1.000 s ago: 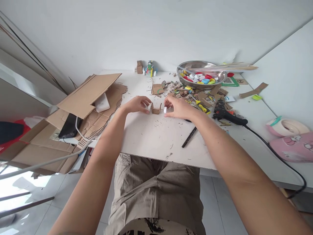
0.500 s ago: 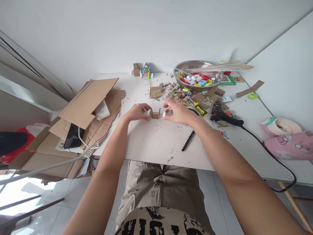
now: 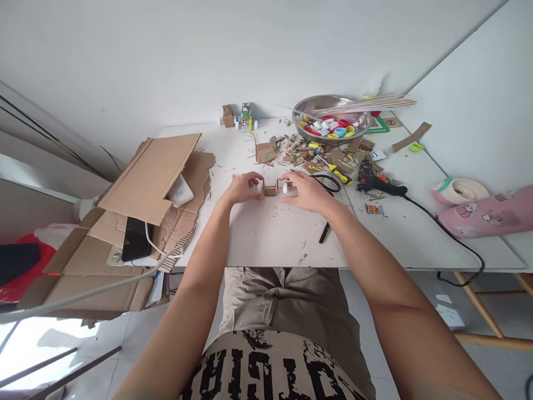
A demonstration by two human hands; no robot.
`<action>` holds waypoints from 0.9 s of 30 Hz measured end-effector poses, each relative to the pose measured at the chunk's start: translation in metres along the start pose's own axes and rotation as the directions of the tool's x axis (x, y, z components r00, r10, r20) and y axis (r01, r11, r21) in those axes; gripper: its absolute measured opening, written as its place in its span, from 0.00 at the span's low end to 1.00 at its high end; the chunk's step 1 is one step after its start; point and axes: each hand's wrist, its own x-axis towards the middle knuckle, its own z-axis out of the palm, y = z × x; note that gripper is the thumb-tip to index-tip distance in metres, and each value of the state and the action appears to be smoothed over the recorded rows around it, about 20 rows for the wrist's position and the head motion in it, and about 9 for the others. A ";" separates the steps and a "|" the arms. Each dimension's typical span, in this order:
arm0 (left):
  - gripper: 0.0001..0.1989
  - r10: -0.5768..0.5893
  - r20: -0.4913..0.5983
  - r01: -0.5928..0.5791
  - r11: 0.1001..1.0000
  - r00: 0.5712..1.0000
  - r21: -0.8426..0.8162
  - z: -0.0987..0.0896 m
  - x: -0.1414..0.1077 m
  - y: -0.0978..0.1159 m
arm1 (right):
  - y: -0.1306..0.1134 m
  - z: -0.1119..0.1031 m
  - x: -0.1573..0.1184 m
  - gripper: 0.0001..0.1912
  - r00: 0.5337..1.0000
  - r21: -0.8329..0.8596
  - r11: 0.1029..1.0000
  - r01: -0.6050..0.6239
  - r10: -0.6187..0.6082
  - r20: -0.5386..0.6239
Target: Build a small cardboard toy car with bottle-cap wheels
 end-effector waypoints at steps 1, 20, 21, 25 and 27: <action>0.29 0.000 -0.002 0.000 1.000 1.000 -0.005 0.001 0.001 0.000 | -0.001 0.001 -0.001 0.28 1.000 0.004 1.000 -0.019 0.019 -0.007; 0.29 0.000 0.008 0.000 1.000 1.000 0.008 0.001 -0.007 0.000 | 0.024 -0.040 0.033 0.19 0.951 -0.110 0.952 -0.287 0.268 -0.156; 0.29 -0.003 0.009 0.003 1.000 1.000 0.010 0.001 -0.007 0.000 | 0.025 -0.042 0.038 0.19 0.942 -0.153 0.936 -0.318 0.292 -0.168; 0.30 0.027 0.014 -0.026 1.000 1.000 -0.007 0.001 -0.008 -0.004 | 0.032 -0.042 0.052 0.21 0.927 -0.225 0.904 -0.364 0.329 -0.178; 0.30 0.028 0.015 -0.028 1.000 0.999 0.002 0.000 -0.009 -0.005 | 0.037 -0.040 0.058 0.23 0.931 -0.239 0.903 -0.358 0.326 -0.162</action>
